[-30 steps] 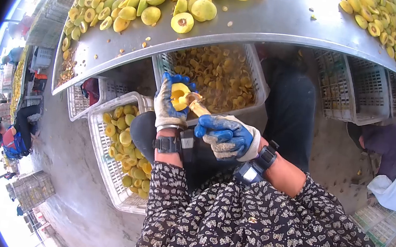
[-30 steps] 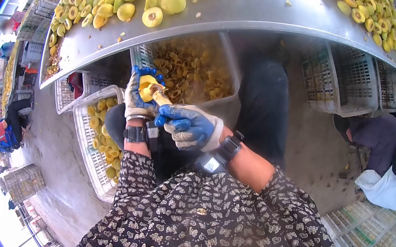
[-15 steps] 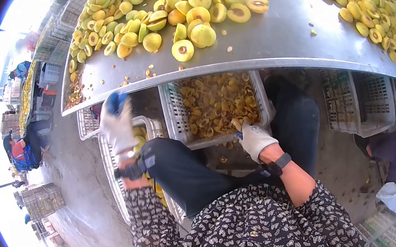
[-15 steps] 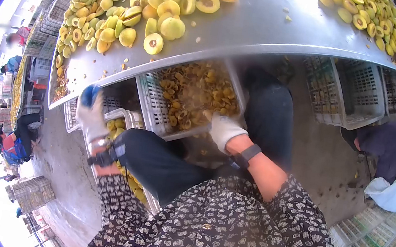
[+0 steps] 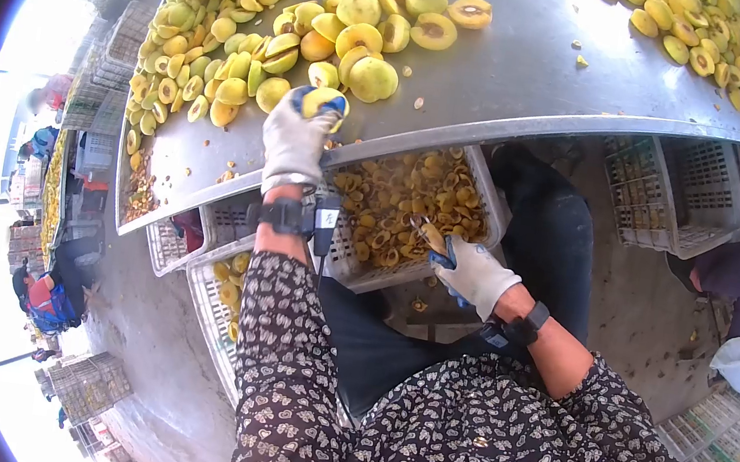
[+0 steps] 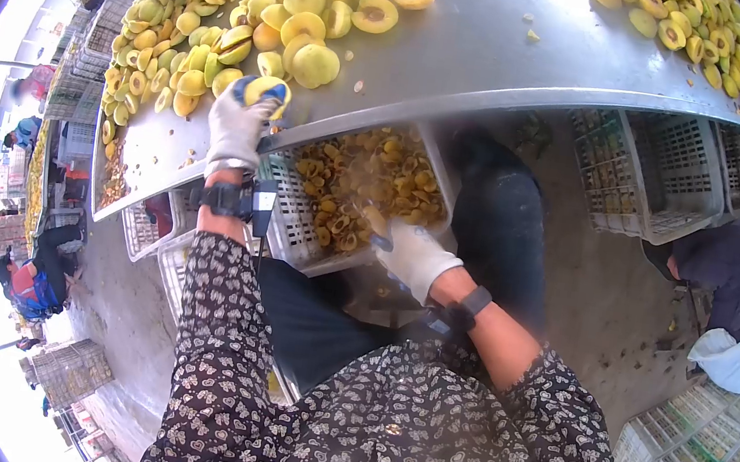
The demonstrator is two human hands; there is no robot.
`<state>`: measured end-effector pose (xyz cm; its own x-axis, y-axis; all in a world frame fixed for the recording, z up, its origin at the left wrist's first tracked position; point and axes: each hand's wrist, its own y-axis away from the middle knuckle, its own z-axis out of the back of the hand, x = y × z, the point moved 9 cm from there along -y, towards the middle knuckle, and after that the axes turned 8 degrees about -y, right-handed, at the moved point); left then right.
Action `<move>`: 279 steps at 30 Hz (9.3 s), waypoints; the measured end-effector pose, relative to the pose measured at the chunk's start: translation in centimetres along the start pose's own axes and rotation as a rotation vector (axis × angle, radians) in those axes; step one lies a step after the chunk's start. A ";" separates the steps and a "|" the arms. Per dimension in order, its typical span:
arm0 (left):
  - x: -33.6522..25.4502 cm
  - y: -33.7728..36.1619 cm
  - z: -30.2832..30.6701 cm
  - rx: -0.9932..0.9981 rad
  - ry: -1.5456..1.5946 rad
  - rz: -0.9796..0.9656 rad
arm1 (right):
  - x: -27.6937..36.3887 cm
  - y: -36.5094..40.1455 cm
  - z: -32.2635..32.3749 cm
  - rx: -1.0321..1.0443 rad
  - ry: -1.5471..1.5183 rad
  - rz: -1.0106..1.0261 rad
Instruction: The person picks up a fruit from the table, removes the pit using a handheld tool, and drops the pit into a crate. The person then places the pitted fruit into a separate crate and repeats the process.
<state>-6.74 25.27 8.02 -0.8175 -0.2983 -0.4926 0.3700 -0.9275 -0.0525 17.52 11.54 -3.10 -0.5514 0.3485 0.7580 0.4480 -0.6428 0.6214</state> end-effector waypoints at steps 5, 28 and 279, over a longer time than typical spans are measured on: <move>-0.9 7.3 2.3 0.044 1.184 0.185 | 2.9 0.9 0.8 -0.073 -0.715 0.234; 4.4 18.8 -2.1 -0.046 0.863 0.058 | 7.4 4.0 -3.6 -0.172 0.138 0.354; 7.2 20.6 -7.4 0.060 1.581 0.742 | 5.8 2.8 -8.7 0.102 0.225 0.286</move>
<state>-1.76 5.66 -3.00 0.6964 -0.1729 -0.6965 0.3887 -0.7249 0.5687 9.42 5.86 1.33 -0.5295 -0.0011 0.8483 0.6679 -0.6170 0.4162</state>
